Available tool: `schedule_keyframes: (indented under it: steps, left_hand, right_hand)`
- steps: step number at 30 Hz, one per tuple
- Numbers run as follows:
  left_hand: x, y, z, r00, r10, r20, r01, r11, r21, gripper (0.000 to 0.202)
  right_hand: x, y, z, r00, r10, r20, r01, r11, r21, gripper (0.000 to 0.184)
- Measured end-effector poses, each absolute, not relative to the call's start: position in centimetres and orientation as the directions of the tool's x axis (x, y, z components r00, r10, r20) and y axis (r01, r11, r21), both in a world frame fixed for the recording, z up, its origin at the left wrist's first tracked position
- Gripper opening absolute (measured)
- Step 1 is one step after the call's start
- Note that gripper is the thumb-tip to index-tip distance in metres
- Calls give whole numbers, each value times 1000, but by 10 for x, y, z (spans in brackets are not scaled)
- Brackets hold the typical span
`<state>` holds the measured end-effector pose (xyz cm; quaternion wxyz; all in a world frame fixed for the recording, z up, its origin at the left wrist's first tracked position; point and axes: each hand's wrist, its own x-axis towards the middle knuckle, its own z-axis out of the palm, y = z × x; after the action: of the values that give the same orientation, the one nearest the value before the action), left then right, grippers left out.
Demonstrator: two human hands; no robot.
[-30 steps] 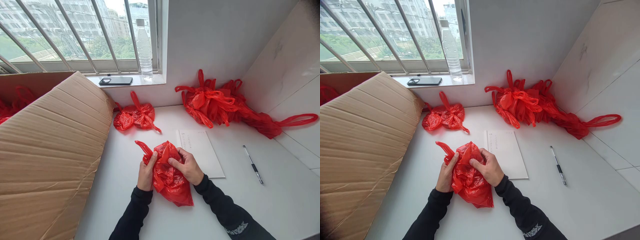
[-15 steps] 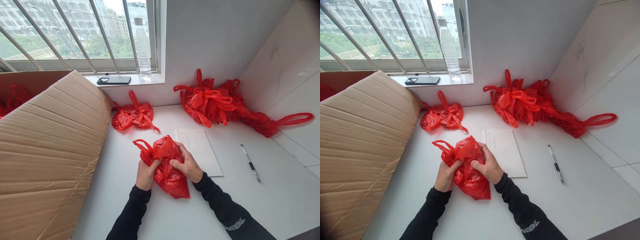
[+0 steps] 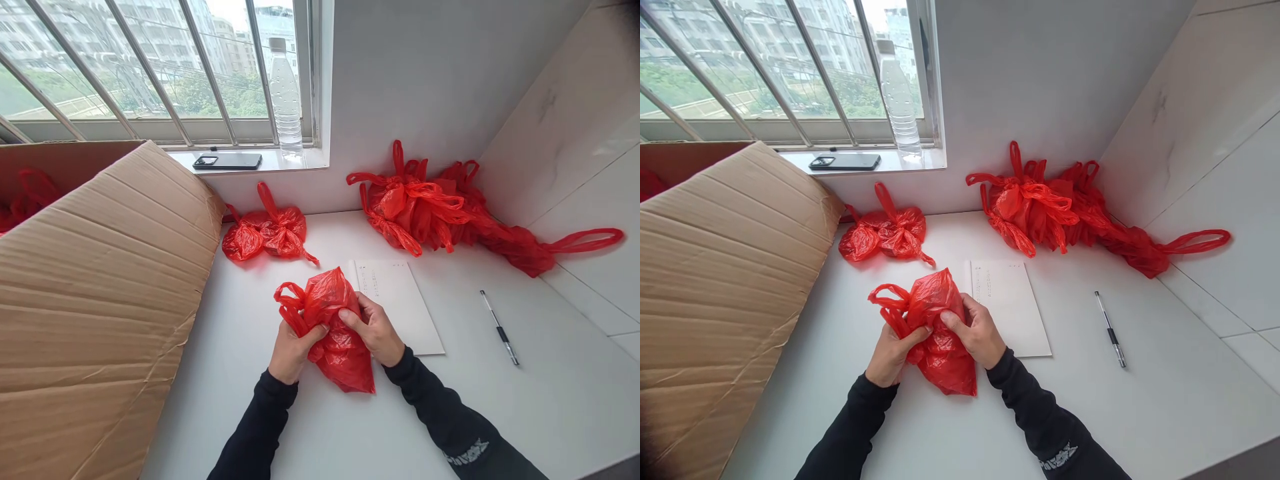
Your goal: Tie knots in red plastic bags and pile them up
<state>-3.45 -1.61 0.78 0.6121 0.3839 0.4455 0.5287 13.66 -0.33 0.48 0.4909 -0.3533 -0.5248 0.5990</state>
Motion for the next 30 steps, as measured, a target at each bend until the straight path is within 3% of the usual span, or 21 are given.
schedule_keyframes:
  steps: [4, 8, 12, 20, 24, 30]
  left_hand:
    - [-36, -12, 4, -25, 987, -159, -442, 132, 887, 39]
    - [-32, -14, 10, -23, 989, -144, -409, 122, 904, 43]
    - [-30, -16, 11, 38, 995, -90, -332, 98, 938, 53]
    - [-34, -11, 0, -37, 995, -96, -322, 79, 944, 37]
    - [-36, -10, -1, -53, 995, -87, -311, 66, 948, 32]
    - [-33, -16, 12, 137, 989, -48, -204, 76, 976, 45]
  right_hand:
    - [136, -5, 6, -375, 917, 137, -223, 54, -973, 48]
    - [136, -5, 4, -322, 941, 104, -168, 51, -985, 26]
    - [137, -5, 5, -273, 958, 92, -98, 68, -993, 17]
    - [134, -7, 7, -290, 951, 112, -140, 73, -987, 29]
    - [133, -7, 5, -266, 959, 95, -152, 55, -987, 22]
    - [135, -5, 5, -197, 976, 94, -85, 78, -993, 25]
